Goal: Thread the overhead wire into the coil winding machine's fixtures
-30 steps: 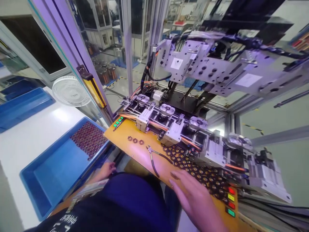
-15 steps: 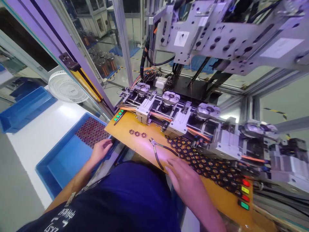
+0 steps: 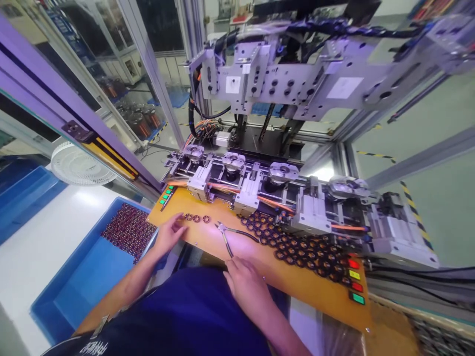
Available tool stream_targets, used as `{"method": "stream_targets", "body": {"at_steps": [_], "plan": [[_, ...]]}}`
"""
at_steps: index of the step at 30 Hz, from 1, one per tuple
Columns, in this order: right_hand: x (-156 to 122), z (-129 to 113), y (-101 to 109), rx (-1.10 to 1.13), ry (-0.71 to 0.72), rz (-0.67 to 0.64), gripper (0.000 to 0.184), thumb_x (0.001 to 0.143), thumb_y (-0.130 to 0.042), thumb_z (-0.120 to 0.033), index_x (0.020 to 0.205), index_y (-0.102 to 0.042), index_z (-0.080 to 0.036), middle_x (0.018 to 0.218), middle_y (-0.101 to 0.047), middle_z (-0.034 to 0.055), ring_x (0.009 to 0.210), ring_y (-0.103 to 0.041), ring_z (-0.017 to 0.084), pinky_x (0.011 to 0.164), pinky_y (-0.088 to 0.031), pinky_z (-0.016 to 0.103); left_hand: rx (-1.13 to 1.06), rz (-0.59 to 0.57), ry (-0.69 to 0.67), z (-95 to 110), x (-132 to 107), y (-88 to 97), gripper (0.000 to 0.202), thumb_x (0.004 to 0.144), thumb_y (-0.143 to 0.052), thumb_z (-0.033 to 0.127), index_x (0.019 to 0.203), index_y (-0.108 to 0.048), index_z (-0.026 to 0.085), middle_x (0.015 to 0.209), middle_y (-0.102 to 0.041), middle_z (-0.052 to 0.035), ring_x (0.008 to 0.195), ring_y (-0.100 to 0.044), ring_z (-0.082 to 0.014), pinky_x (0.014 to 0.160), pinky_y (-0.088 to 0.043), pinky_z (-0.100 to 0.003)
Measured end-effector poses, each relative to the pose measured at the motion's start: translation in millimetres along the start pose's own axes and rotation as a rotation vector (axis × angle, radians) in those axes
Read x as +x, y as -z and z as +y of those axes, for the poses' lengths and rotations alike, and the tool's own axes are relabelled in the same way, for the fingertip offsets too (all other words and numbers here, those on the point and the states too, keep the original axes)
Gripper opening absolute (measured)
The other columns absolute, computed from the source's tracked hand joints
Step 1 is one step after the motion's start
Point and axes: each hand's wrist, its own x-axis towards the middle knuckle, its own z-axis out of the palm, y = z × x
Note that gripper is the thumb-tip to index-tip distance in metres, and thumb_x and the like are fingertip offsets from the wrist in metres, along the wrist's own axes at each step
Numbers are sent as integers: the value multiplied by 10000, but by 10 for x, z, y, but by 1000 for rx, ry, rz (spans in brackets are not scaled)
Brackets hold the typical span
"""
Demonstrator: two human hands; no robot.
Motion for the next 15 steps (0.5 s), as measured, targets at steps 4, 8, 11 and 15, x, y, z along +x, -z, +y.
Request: {"method": "stream_targets", "body": {"at_steps": [4, 8, 11, 15], "plan": [[-40, 6, -64, -19, -38, 30, 225, 859, -460, -98, 868, -685, -85, 827, -646, 108, 716, -652, 223, 673, -575, 378, -108, 4, 56, -24, -40, -9, 611, 810, -616, 394, 1295, -531, 32, 1132, -640, -124, 700, -576, -107, 648, -537, -259], [-45, 37, -73, -73, -56, 82, 320, 873, -383, -91, 788, -692, -83, 782, -645, 128, 679, -655, 229, 645, -572, 372, 50, 140, -57, -84, -145, -2, 444, 867, -596, 325, 1211, -584, 45, 1025, -661, -93, 687, -585, -98, 660, -538, -251], [-82, 93, -175, -84, -32, 53, 312, 850, -389, -79, 790, -695, -96, 793, -648, 131, 686, -658, 236, 636, -574, 372, 199, 221, -165, -88, -239, 24, 338, 884, -607, 279, 1161, -621, 87, 1013, -663, -76, 789, -619, -123, 728, -547, -268], [-146, 261, -356, -63, 173, 8, 321, 855, -431, -114, 940, -712, -243, 839, -669, 73, 707, -667, 216, 636, -588, 313, 303, 275, -238, -7, -485, -2, 240, 864, -623, 233, 1078, -649, 127, 1017, -669, -51, 905, -638, -156, 814, -542, -304]]}}
